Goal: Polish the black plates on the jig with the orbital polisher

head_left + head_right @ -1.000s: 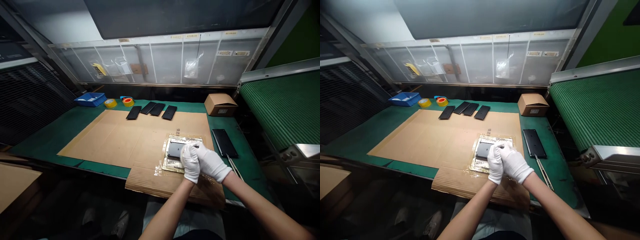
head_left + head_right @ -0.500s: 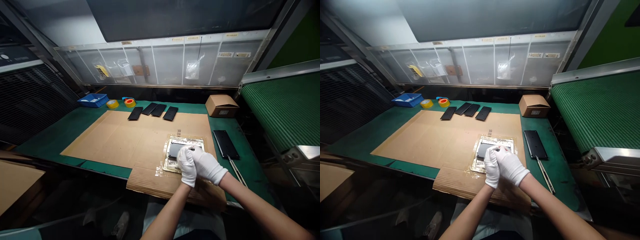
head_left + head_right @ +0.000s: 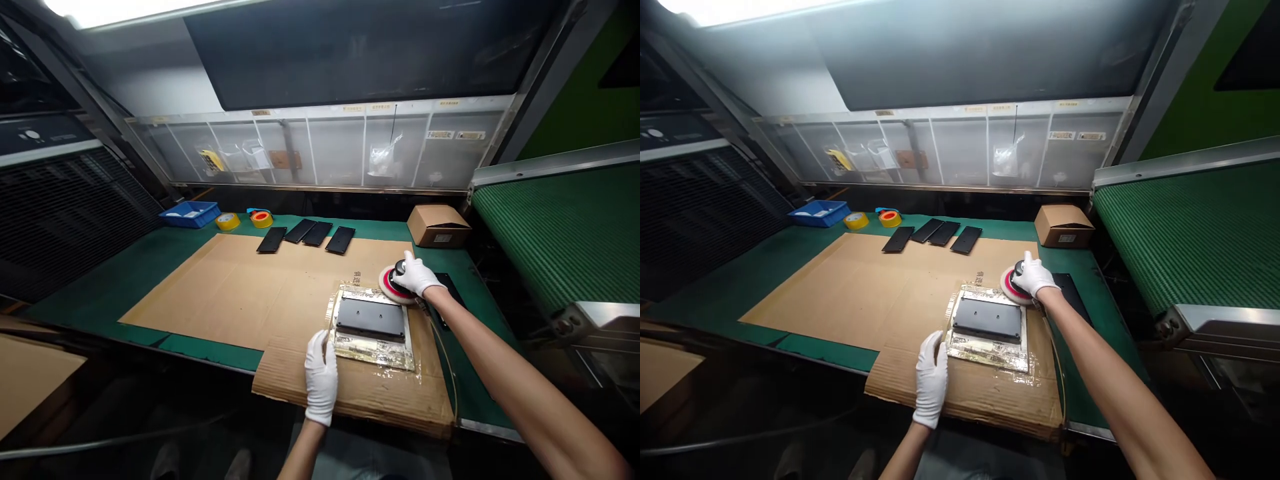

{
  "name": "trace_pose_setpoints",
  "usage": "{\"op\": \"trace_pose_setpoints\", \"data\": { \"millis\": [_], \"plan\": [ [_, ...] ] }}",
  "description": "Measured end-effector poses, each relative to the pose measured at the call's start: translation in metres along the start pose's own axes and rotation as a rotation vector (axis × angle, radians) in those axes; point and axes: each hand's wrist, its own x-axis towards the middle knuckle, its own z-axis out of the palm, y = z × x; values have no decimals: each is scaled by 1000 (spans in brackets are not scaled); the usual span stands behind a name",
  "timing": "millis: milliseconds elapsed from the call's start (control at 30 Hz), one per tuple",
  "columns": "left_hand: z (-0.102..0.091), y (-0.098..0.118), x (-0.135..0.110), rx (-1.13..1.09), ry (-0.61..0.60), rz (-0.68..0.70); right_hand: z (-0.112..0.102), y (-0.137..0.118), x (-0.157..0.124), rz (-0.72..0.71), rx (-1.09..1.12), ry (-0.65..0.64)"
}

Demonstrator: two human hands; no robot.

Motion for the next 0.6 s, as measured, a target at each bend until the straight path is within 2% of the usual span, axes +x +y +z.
{"op": "trace_pose_setpoints", "data": {
  "millis": [33, 100, 167, 233, 333, 400, 467, 567, 600],
  "plan": [
    [1, 0, 0, 0, -17, 6, 2, -5, -7, -49, -27, 16],
    [5, 3, 1, -10, -64, 26, 12, -24, -26, -270, -69, 2],
    [5, 6, 1, -14, -93, 37, 28, -47, -47, -550, -80, -86],
    [0, 5, -1, -15, -91, 22, 44, -67, -62, -678, -77, -204],
    [-11, 2, -6, -45, -67, -67, 50, -84, -68, -674, -65, -311],
    [-14, 12, -10, -122, -87, -160, 39, -87, -69, -620, -19, -276],
    [-7, 38, -14, -252, -177, -258, 23, -89, -77, -529, 88, -178],
    [12, 97, -17, -519, -380, -393, -2, -93, -103, -357, 297, -52],
    [16, 116, -16, -616, -393, -449, -11, -91, -112, -321, 347, -37]
  ]
}}
